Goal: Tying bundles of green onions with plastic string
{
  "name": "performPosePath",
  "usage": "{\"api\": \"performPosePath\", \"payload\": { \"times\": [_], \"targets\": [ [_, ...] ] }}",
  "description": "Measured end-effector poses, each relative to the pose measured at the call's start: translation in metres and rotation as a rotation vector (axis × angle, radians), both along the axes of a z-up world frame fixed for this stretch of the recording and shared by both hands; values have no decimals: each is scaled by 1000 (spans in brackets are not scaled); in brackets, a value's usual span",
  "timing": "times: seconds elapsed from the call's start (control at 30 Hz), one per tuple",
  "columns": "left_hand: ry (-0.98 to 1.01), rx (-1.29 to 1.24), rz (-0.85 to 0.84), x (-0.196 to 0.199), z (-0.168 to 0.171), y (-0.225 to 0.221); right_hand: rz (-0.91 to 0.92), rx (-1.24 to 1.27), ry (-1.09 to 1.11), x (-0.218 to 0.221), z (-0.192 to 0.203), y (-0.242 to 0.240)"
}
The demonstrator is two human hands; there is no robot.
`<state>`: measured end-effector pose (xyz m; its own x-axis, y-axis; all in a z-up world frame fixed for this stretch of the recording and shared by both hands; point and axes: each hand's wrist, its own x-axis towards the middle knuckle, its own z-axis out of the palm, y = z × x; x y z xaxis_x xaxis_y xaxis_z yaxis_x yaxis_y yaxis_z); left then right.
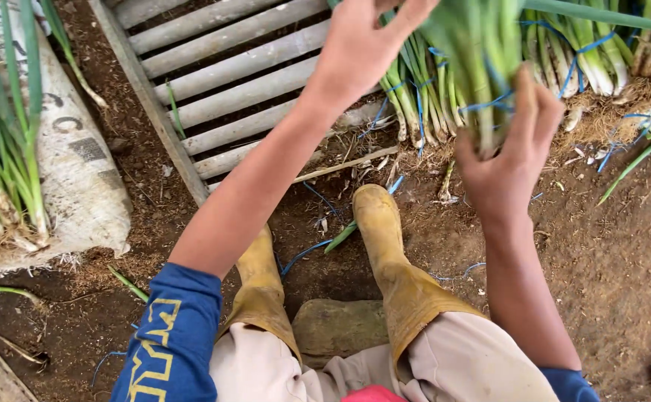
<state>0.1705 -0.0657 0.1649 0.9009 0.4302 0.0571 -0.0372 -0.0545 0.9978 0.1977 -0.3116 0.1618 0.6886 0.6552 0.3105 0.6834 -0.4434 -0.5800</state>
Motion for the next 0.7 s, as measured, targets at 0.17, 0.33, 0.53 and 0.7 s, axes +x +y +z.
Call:
{"api": "performPosePath", "payload": {
  "times": [0.17, 0.33, 0.53, 0.7],
  "targets": [
    [161, 85, -114, -38, -54, -32, -295, -339, -25, 42, -66, -13],
    [550, 17, -262, -127, -97, -48, -357, -506, -94, 36, -68, 1],
    [836, -69, -444, -217, -137, -66, -362, -560, 25, 33, -58, 1],
    [730, 3, -455, -217, -139, -56, -261, -445, -101, 1, -32, 21]
  ]
}}
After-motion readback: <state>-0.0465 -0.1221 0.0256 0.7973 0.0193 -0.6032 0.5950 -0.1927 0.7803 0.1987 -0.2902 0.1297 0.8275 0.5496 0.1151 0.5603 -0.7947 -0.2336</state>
